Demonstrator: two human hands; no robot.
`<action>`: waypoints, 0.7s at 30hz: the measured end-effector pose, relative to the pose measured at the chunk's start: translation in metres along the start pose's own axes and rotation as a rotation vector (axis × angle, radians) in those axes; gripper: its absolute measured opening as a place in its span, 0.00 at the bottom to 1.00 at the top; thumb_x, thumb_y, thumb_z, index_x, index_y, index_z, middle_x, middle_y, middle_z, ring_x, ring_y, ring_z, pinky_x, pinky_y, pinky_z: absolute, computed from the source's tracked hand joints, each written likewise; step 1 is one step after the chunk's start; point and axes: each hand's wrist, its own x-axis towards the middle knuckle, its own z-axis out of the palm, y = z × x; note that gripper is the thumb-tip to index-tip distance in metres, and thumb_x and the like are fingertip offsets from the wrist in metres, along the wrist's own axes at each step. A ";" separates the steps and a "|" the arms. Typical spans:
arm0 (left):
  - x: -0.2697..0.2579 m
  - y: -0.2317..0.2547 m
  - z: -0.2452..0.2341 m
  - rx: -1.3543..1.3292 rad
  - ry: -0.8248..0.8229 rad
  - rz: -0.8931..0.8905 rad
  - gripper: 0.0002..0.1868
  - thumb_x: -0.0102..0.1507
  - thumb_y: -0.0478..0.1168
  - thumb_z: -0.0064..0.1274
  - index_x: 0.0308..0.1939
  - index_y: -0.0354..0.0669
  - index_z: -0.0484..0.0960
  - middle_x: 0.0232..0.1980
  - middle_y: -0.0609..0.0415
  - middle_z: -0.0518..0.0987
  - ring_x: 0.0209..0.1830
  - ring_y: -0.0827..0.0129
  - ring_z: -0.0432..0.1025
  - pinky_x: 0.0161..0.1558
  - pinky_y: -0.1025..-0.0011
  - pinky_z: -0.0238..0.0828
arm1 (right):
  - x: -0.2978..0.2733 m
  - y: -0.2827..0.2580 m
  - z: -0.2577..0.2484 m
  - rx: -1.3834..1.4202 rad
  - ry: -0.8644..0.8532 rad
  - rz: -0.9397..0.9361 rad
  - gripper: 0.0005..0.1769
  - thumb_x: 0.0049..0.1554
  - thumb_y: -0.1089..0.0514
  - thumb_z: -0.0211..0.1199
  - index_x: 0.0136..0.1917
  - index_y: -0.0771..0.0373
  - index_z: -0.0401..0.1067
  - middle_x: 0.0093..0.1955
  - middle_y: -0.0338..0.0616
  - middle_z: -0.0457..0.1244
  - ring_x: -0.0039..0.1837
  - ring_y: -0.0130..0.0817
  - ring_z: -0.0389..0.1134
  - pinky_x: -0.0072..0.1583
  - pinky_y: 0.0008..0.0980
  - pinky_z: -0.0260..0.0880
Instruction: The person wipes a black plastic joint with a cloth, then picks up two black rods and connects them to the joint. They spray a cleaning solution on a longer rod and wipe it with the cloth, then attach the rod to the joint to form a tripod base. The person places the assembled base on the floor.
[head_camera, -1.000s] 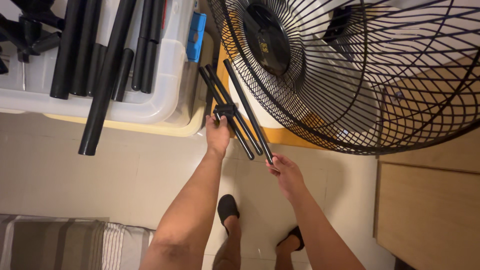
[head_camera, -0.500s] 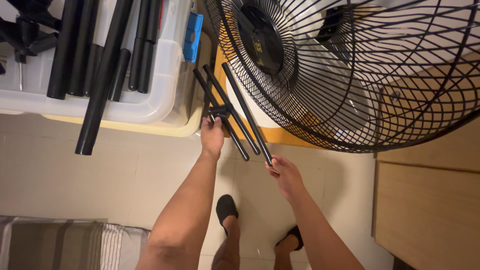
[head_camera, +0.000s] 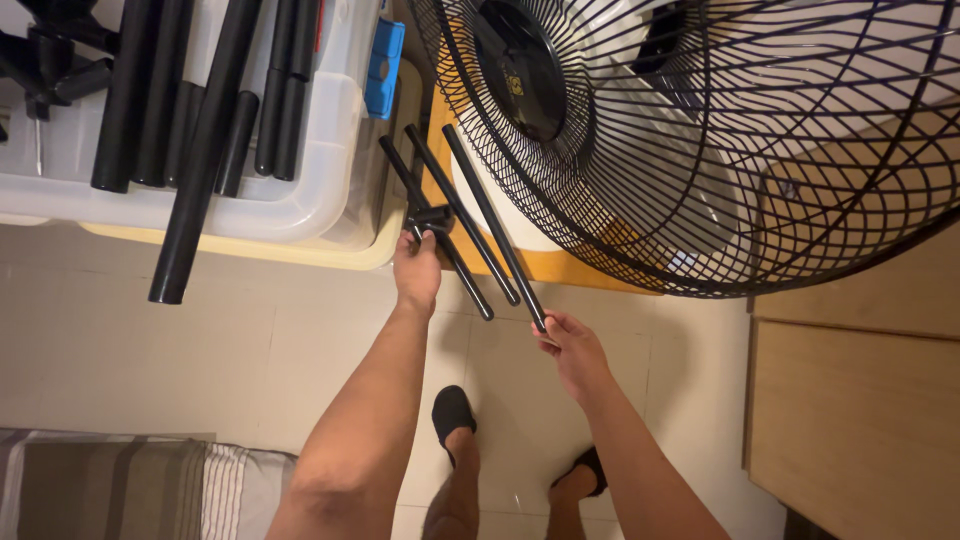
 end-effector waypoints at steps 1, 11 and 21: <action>-0.001 0.002 -0.001 0.010 0.005 -0.006 0.12 0.68 0.42 0.51 0.49 0.37 0.73 0.54 0.50 0.80 0.54 0.68 0.70 0.59 0.72 0.62 | -0.001 0.000 0.001 -0.004 0.006 0.004 0.14 0.64 0.56 0.57 0.59 0.62 0.74 0.53 0.40 0.70 0.56 0.28 0.69 0.59 0.33 0.65; -0.004 0.008 -0.006 0.020 0.027 -0.036 0.13 0.68 0.43 0.52 0.52 0.39 0.75 0.51 0.51 0.79 0.52 0.67 0.69 0.56 0.70 0.63 | -0.003 -0.002 0.002 0.013 -0.011 -0.005 0.13 0.63 0.56 0.59 0.59 0.61 0.75 0.52 0.39 0.70 0.55 0.28 0.69 0.59 0.33 0.65; -0.004 0.004 -0.009 -0.011 0.049 -0.014 0.11 0.68 0.41 0.53 0.50 0.38 0.75 0.42 0.51 0.79 0.38 0.71 0.70 0.41 0.73 0.67 | -0.002 0.004 -0.002 0.024 -0.009 0.000 0.13 0.63 0.56 0.59 0.59 0.61 0.74 0.52 0.40 0.70 0.56 0.28 0.69 0.58 0.33 0.65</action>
